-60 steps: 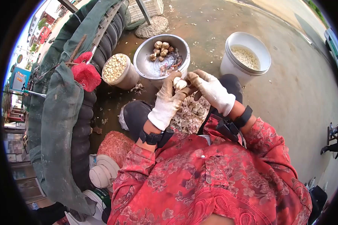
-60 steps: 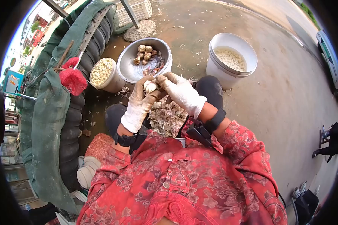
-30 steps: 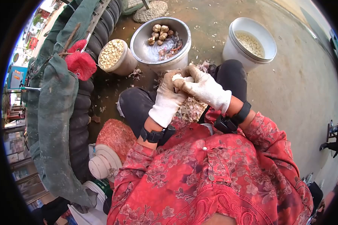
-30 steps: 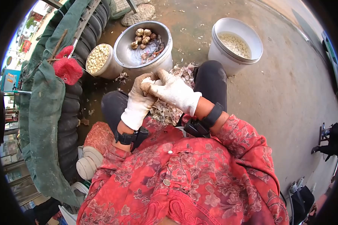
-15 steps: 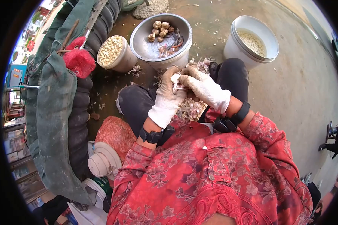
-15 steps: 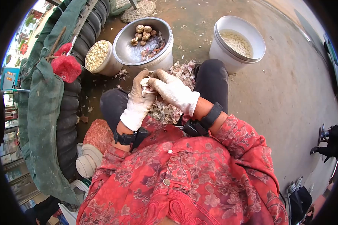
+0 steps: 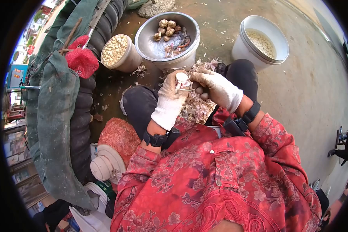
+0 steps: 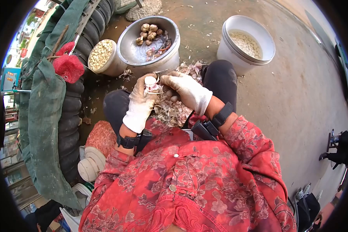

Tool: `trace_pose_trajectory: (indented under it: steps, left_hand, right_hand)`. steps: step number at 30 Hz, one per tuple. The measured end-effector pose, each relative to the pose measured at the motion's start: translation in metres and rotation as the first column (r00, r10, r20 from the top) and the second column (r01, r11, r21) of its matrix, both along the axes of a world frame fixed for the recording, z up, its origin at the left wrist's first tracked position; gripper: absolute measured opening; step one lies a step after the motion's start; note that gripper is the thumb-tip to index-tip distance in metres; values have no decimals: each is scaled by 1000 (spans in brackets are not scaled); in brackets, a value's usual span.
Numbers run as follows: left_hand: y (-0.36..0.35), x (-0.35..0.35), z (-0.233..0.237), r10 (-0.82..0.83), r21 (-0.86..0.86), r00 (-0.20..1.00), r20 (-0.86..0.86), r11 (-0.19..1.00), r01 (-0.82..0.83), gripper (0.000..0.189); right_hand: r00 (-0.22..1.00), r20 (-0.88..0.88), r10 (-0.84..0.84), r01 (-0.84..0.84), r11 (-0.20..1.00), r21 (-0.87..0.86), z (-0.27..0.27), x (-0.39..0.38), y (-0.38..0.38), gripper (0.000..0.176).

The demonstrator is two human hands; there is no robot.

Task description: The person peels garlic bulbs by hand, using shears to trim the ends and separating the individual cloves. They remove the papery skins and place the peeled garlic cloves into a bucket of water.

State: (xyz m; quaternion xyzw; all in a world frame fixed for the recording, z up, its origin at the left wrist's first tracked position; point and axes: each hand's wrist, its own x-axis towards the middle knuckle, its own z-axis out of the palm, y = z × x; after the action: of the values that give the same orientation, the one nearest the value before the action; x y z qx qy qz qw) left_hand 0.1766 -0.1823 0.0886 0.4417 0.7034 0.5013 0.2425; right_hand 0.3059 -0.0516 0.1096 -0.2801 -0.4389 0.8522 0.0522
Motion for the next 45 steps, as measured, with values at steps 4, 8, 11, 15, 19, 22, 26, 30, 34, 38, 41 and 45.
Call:
trace_pose_trajectory:
  steps: [4, 8, 11, 15, 19, 22, 26, 30, 34, 38, 41, 45]
  left_hand:
    - [1, 3, 10, 18, -23, 967, -253, 999, -25, 38]
    - [1, 4, 12, -99, -64, 982, -158, 994, 90, 35]
    - [-3, 7, 6, -171, -109, 972, -160, 982, 155, 32]
    - [-7, 9, -12, -147, -33, 988, 52, 988, 148, 19]
    - [-5, 22, 11, -46, -105, 997, 63, 993, 52, 25]
    - [-3, 20, -9, -21, -36, 996, -84, 999, 18, 31]
    - [-1, 24, -7, -15, -20, 1000, -1, 1000, 15, 33]
    - [0, 23, -27, -7, 22, 1000, 30, 1000, 7, 38]
    - [0, 17, -23, -8, -53, 1000, 8, 999, 8, 40]
    - [3, 17, -7, -47, 48, 993, -110, 998, 52, 36]
    - [6, 19, -5, -56, 30, 905, 422, 998, 48, 35]
    - [6, 17, -2, -130, 120, 875, 465, 989, 83, 36]
  right_hand:
    - [982, 168, -88, 19, 926, 376, 19, -3, 1, 35]
    - [999, 31, 24, -39, 717, 695, 11, -2, -6, 40]
    - [991, -100, 90, 0, 745, 667, 11, -3, -14, 37]
    - [996, -76, 55, 1, 808, 590, 14, -4, -22, 25]
    - [1000, 9, -1, -6, 724, 690, 16, -5, -25, 24]
    - [997, -59, -41, 72, 638, 766, 10, -6, -24, 26]
    - [994, 14, -112, 51, 557, 829, 12, -8, -24, 27]
    - [973, 82, -216, 93, 693, 714, 9, -11, -24, 31]
    - [984, -51, -171, 175, 874, 452, -4, -14, -16, 34]
    - [991, 98, -94, 74, 980, 187, 12, -8, -8, 37]
    - [994, 25, -108, 108, 994, -32, 2, -7, -5, 39]
    - [997, 12, -82, 82, 972, -220, -2, -6, 4, 41]
